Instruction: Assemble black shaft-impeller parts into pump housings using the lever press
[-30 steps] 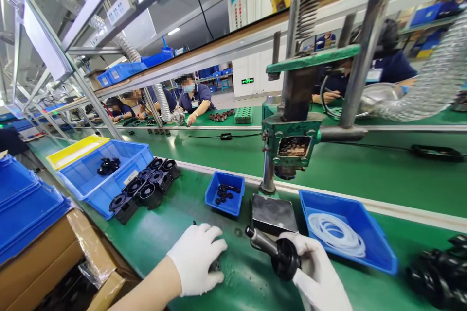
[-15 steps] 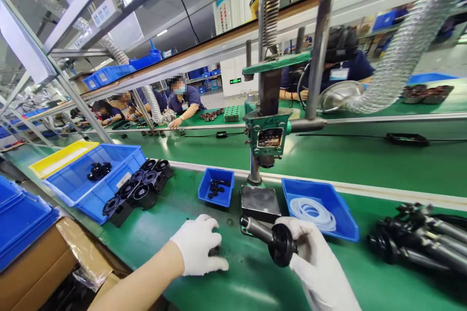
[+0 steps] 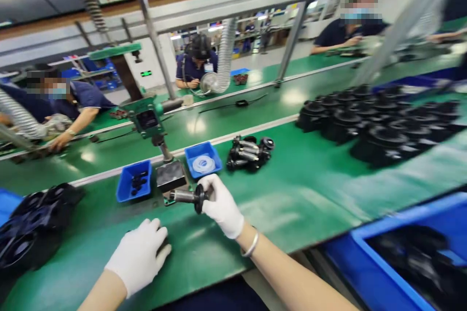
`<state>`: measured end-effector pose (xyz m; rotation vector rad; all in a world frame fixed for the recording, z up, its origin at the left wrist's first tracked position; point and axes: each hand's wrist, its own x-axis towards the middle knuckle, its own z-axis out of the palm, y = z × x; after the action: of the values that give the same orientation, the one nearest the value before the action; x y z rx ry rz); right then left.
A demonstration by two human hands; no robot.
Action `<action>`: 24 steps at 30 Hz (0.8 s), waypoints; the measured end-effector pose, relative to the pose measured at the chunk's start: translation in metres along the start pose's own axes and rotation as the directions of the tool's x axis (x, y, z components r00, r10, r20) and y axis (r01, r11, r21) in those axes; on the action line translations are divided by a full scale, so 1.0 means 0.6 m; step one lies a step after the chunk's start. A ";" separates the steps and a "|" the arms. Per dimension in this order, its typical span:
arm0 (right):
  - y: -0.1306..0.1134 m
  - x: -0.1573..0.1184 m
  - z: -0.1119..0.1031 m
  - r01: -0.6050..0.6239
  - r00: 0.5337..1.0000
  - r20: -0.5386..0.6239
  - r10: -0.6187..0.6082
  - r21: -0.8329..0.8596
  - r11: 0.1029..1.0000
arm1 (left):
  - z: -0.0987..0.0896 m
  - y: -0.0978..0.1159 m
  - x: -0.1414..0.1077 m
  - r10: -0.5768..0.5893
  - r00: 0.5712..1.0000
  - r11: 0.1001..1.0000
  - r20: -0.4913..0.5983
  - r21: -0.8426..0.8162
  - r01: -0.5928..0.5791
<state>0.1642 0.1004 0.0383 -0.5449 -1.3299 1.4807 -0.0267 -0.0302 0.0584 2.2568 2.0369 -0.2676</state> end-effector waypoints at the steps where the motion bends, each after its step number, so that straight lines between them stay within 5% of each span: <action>1: 0.002 -0.001 -0.003 0.005 1.000 -0.002 -0.005 0.018 1.000 | 0.005 0.000 0.003 0.001 1.000 1.000 -0.002 -0.009 -0.001; 4: 0.007 -0.005 -0.010 0.035 0.999 -0.004 -0.035 0.058 0.998 | 0.017 -0.012 0.005 -0.027 0.997 0.992 -0.072 -0.123 0.018; 7: 0.005 -0.009 -0.010 0.055 0.998 -0.004 -0.055 0.093 0.994 | 0.029 -0.033 -0.003 -0.160 0.937 0.892 -0.310 -0.451 0.003; 9: 0.002 -0.013 -0.006 0.034 0.999 -0.003 -0.034 0.159 0.987 | 0.040 -0.040 -0.009 -0.363 0.825 0.705 -0.433 -0.706 -0.061; 11: 0.000 -0.016 0.002 -0.018 1.000 -0.005 0.020 0.263 0.965 | 0.050 -0.038 -0.013 -0.550 0.718 0.457 -0.426 -0.874 -0.168; 14: -0.002 -0.023 0.014 -0.133 0.991 0.046 0.126 0.414 0.901 | 0.059 -0.023 -0.010 -0.674 0.657 0.140 -0.338 -0.932 -0.336; 16: -0.003 -0.027 0.021 -0.180 0.984 0.083 0.160 0.449 0.875 | 0.059 -0.012 -0.004 -0.710 0.632 0.027 -0.310 -0.909 -0.416; 20: -0.004 -0.039 0.028 -0.110 0.993 0.069 0.093 0.307 0.945 | 0.052 -0.002 0.006 -0.742 0.593 -0.047 -0.313 -0.858 -0.512; 24: 0.010 -0.056 0.030 -0.060 0.989 0.140 0.042 0.126 0.990 | 0.048 -0.005 0.008 -0.717 0.567 0.020 -0.405 -0.825 -0.564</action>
<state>0.1589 0.0633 0.0283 -0.4010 -1.3222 1.6591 -0.0311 -0.0305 0.0293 1.0093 1.3718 2.0766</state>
